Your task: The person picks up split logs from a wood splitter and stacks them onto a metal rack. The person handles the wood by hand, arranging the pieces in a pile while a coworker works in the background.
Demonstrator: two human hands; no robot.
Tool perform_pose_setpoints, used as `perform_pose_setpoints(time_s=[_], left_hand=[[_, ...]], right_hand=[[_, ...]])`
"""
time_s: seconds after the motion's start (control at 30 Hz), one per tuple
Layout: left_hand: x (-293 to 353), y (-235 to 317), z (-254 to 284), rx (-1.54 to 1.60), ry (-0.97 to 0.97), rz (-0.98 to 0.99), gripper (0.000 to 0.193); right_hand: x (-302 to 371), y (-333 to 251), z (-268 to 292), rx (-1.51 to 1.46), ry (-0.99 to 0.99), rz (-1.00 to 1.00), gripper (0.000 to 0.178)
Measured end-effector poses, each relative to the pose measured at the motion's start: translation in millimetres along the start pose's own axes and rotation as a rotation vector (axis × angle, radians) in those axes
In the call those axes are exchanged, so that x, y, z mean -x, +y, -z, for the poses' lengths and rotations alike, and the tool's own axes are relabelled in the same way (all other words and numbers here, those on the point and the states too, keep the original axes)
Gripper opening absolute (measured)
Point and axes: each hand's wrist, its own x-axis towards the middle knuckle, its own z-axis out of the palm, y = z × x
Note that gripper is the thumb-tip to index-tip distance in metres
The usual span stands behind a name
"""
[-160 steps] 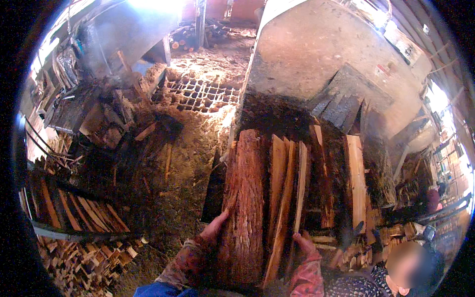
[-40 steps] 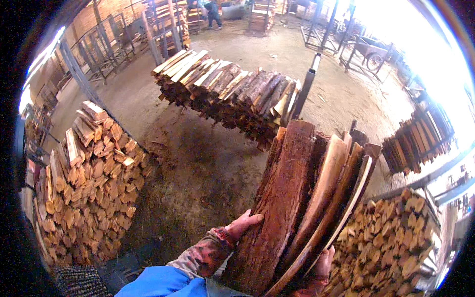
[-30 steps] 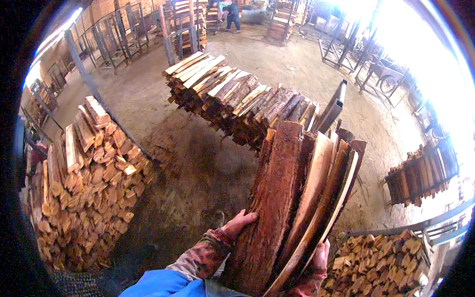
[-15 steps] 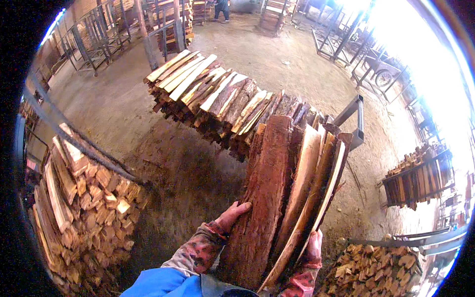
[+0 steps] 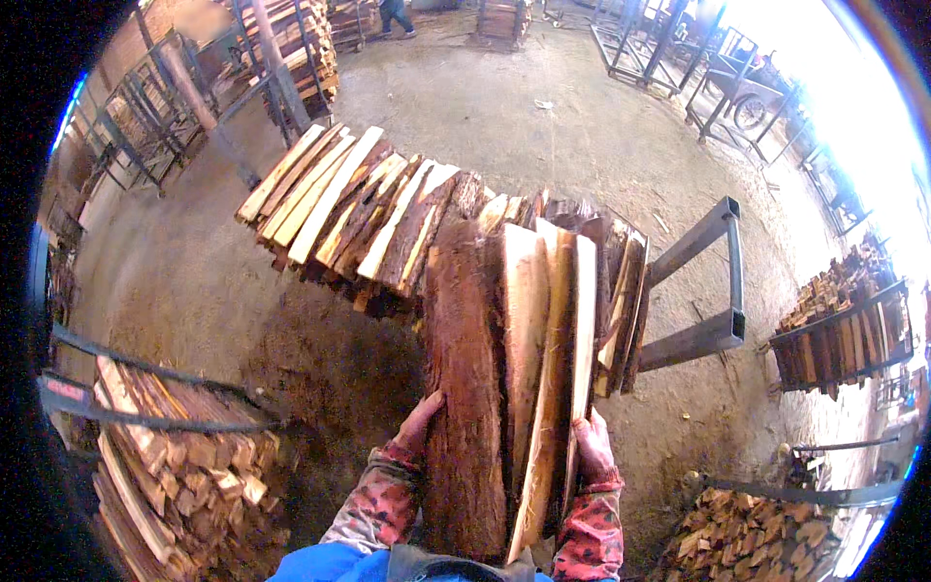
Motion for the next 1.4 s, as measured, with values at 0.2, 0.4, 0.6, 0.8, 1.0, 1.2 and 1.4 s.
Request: perform_pose_setpoints(time_s=[0.2, 0.4, 0.6, 0.8, 1.0, 1.2, 1.4], left_hand=[[-50, 54, 23, 0.112, 0.037, -0.038, 0.052], [-120, 110, 83, -0.049, 0.069, -0.100, 0.053], [-179, 210, 87, -0.213, 0.197, 0.034, 0.062], [-243, 291, 68, -0.370, 0.014, 0.038, 0.057], [-371, 308, 117, -0.743, 0.137, 0.002, 0.065], [-406, 220, 92, -1.396, 0.287, -0.623, 0.111], [-407, 212, 101, -1.431, 0.278, -0.696, 0.103]], right_hand=[[-106, 0, -40, 0.186, -0.201, -0.016, 0.056], [-183, 29, -99, 0.137, -0.172, -0.066, 0.071], [-244, 57, -157, 0.021, -0.010, -0.034, 0.072], [-290, -14, -196, -0.084, -0.026, 0.088, 0.057], [-371, -10, -195, 0.175, 0.100, 0.115, 0.074], [-378, 60, -223, 1.133, 0.310, 0.040, 0.092], [-385, 56, -227, 1.166, 0.294, -0.044, 0.090]])
